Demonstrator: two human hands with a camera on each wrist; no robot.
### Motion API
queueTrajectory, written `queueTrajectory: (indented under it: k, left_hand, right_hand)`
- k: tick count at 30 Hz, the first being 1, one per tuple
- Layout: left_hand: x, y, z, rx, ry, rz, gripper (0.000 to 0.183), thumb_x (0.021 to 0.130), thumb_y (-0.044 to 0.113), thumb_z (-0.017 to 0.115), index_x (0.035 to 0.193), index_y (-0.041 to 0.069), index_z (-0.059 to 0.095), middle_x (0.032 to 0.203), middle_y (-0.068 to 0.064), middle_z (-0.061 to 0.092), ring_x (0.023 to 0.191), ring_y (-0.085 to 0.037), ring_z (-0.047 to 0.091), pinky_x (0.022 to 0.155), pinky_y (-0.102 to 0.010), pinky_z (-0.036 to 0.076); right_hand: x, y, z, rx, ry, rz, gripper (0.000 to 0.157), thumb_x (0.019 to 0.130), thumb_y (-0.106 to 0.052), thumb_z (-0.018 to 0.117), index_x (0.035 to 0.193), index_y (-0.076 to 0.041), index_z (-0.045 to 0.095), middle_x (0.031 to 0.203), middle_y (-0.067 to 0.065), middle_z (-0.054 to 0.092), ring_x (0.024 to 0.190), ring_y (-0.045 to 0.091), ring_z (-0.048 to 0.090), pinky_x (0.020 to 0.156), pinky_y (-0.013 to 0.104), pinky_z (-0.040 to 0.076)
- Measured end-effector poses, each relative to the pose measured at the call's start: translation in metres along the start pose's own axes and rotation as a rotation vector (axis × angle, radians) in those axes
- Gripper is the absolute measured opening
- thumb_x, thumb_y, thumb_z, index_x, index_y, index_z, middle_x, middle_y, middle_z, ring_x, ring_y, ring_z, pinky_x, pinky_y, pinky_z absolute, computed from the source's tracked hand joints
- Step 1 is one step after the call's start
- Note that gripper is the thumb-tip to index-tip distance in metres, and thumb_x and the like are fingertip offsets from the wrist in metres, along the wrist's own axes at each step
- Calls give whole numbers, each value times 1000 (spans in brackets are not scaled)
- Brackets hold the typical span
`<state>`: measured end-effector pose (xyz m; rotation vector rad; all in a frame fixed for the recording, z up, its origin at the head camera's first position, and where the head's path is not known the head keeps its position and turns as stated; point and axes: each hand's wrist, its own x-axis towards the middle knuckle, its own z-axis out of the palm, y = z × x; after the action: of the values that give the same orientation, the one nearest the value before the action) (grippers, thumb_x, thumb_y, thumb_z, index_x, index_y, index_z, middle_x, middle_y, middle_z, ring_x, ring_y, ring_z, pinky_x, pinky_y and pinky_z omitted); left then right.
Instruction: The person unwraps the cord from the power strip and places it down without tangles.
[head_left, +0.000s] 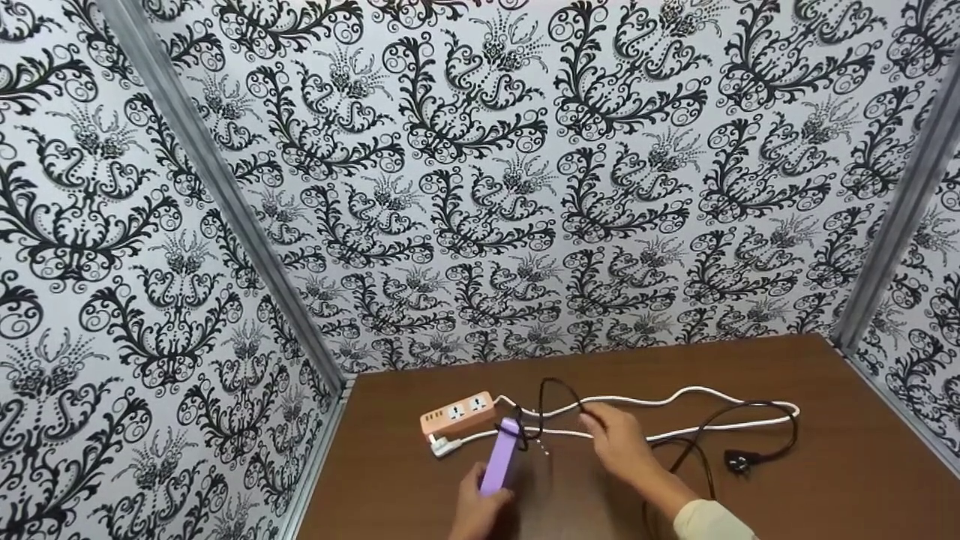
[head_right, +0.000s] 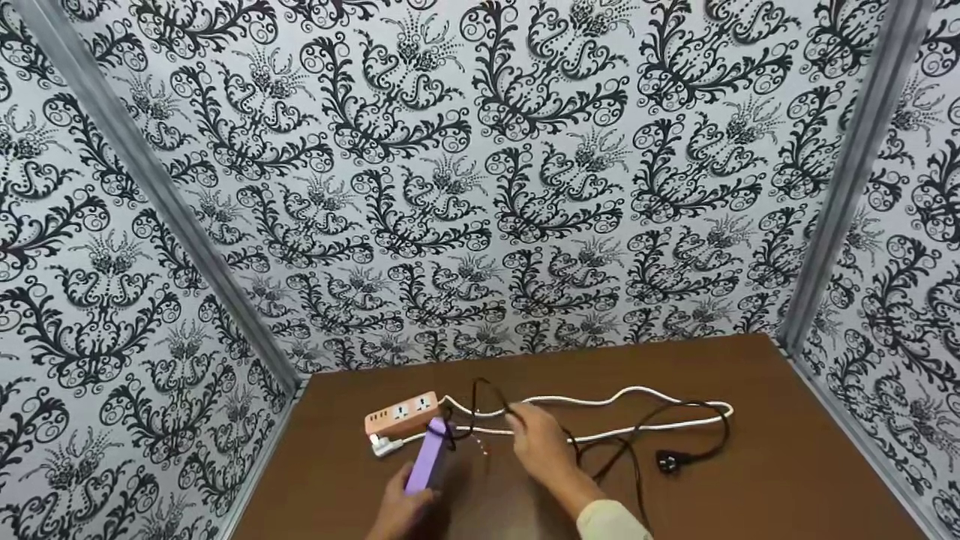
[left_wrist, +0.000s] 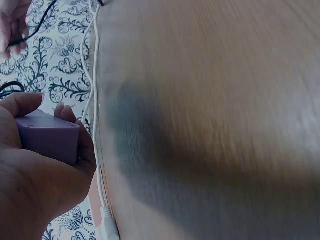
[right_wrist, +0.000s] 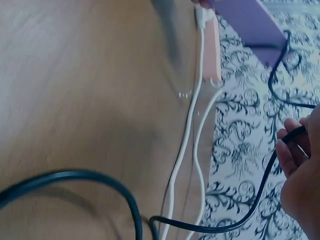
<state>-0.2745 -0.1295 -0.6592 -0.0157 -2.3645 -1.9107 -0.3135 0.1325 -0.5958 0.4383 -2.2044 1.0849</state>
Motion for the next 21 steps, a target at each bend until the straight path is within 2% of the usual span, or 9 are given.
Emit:
queueTrajectory:
  k: [5,8,10,15,21]
  left_hand:
    - [0,-2,-2,-20,48,-12,31,70,-7,71,98,1,62,90,-6,65,79,-10,53,73,-23,44]
    - [1,-3,-2,-25,57,-5,31,69,-8,71,97,1,61,89,-7,65,78,-11,53,73,-23,44]
    - [1,-4,-3,-19,64,2,31,70,-7,72,98,1,61,89,-7,64,78,-10,53,74,-23,45]
    - [0,-4,-5,13,90,22,31,72,-4,74,100,1,61,90,-6,65,80,-9,54,74,-23,46]
    - [2,-4,-5,35,52,2,34,72,-4,75,103,2,61,94,-6,67,85,-12,55,77,-23,46]
  right_hand:
    - [1,19,-15,50,-40,202,11,98,0,69,98,-8,77,85,1,79,80,6,69,73,28,56]
    - [-2,31,-20,66,-92,332,12,100,-2,68,97,-9,77,86,2,78,80,9,68,72,24,52]
    - [-6,40,-23,64,-129,393,10,101,-3,68,101,-7,77,88,4,78,83,13,71,75,24,53]
    - [-23,61,-26,-1,-232,414,13,99,-5,70,110,-3,78,101,9,81,94,25,76,82,36,60]
    - [-42,80,-27,-88,-360,411,12,98,-4,71,108,-5,78,109,11,81,105,33,76,91,51,61]
